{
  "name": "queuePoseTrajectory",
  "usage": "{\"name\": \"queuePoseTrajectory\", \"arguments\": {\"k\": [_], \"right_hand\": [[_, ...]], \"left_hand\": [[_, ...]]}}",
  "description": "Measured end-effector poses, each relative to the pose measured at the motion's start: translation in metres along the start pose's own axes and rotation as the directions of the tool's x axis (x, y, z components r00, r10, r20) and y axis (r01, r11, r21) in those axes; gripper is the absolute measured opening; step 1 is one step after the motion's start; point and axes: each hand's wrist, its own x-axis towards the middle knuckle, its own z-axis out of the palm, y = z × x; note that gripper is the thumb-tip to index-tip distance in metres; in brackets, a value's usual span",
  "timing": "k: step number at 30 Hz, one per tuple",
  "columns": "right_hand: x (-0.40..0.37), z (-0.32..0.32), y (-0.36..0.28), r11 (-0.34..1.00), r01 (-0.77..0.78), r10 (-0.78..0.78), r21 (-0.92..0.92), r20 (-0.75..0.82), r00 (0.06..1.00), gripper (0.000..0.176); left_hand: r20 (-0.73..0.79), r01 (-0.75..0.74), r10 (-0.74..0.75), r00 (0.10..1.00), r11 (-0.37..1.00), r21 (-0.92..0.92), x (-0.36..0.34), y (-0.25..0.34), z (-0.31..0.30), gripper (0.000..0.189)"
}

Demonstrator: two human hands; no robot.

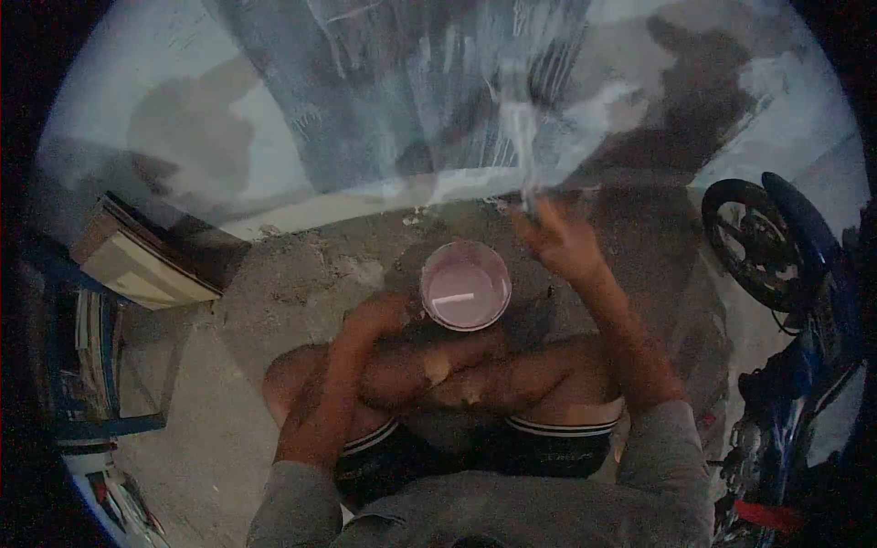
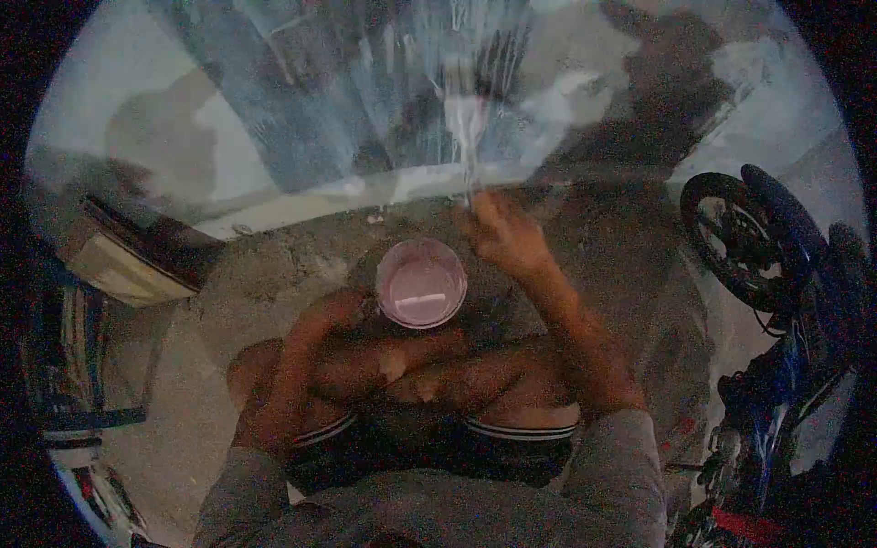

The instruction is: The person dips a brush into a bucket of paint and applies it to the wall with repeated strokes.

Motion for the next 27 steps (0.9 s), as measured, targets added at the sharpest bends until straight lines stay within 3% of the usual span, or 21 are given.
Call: {"name": "queuePoseTrajectory", "arguments": {"k": [2,3,5,6,8,9,10,11,12,14,15,16,18,20,23,24,26,27], "right_hand": [[-0.020,0.050,0.031,0.980,0.185,-0.178,-0.066,0.103,0.979,0.049],[-0.031,0.069,0.038,0.983,0.154,-0.116,-0.097,0.323,0.939,0.041],[-0.030,0.065,0.025,0.983,0.132,-0.044,-0.131,0.528,0.848,0.035],[-0.026,0.059,0.017,0.988,-0.130,0.155,-0.086,0.627,0.764,0.036],[-0.025,0.055,0.016,0.919,-0.387,0.321,-0.076,0.714,0.622,0.037],[-0.030,0.063,0.031,0.991,-0.092,0.130,-0.094,0.627,0.768,0.039],[-0.032,0.061,0.037,0.967,0.208,-0.099,-0.144,0.542,0.835,0.041],[-0.031,0.059,0.045,0.967,0.210,-0.099,-0.146,0.541,0.835,0.041],[-0.030,0.057,0.053,0.990,0.043,0.026,-0.131,0.482,0.876,0.042],[-0.026,0.034,0.043,0.987,-0.127,0.159,-0.104,0.423,0.892,0.044],[-0.028,0.015,0.038,0.991,0.055,-0.027,-0.119,0.225,0.974,0.040],[-0.028,-0.004,0.029,0.959,0.226,-0.225,-0.172,0.023,0.974,0.039],[-0.034,-0.021,0.020,0.975,0.195,-0.196,-0.103,-0.008,0.980,0.039],[-0.034,-0.017,0.021,0.985,0.168,-0.169,-0.030,-0.038,0.985,0.038],[-0.039,0.019,0.042,1.000,-0.010,0.010,-0.006,-0.032,0.999,0.035],[-0.042,0.032,0.049,0.998,0.009,-0.002,-0.058,0.125,0.992,0.034],[-0.042,0.036,0.049,0.993,0.036,-0.005,-0.108,0.276,0.961,0.033],[-0.043,0.039,0.048,0.989,0.080,-0.016,-0.126,0.443,0.896,0.032]], "left_hand": [[-0.022,-0.013,0.013,1.000,1.000,0.009,-0.010,0.011,-0.005,0.047],[-0.054,-0.027,0.028,0.998,0.999,0.018,-0.013,0.015,-0.009,0.047],[-0.038,0.019,-0.018,0.999,1.000,0.020,-0.013,0.006,-0.008,0.046],[-0.021,0.061,-0.061,0.998,0.998,0.025,-0.012,0.002,-0.006,0.046],[-0.008,0.063,-0.062,0.998,0.997,0.050,-0.012,0.005,-0.007,0.045],[0.005,0.067,-0.067,0.998,0.995,0.073,-0.012,0.007,-0.009,0.043],[0.004,0.065,-0.065,0.998,0.995,0.073,-0.012,0.005,-0.008,0.043],[-0.004,0.046,-0.045,0.999,0.992,0.116,-0.013,0.003,-0.006,0.043],[-0.009,0.028,-0.027,1.000,0.987,0.157,-0.013,0.001,-0.004,0.043],[-0.026,0.072,-0.070,0.997,0.993,0.096,-0.030,0.027,-0.020,0.050],[-0.039,0.113,-0.112,0.993,0.993,0.033,-0.035,0.037,-0.026,0.057],[-0.037,0.111,-0.109,0.993,0.993,0.033,-0.026,0.024,-0.016,0.057],[-0.129,0.062,-0.058,0.990,0.998,0.026,-0.002,-0.012,0.015,0.042],[-0.098,0.027,-0.024,0.995,0.999,0.027,-0.009,-0.001,0.003,0.044],[-0.010,0.027,-0.027,1.000,0.997,0.076,-0.009,0.011,-0.006,0.048],[0.045,0.058,-0.064,0.997,0.991,0.120,-0.009,0.012,-0.007,0.050],[0.046,0.057,-0.062,0.997,0.993,0.107,-0.009,0.010,-0.008,0.052],[0.046,0.056,-0.060,0.997,0.994,0.089,-0.009,0.009,-0.007,0.053]]}}
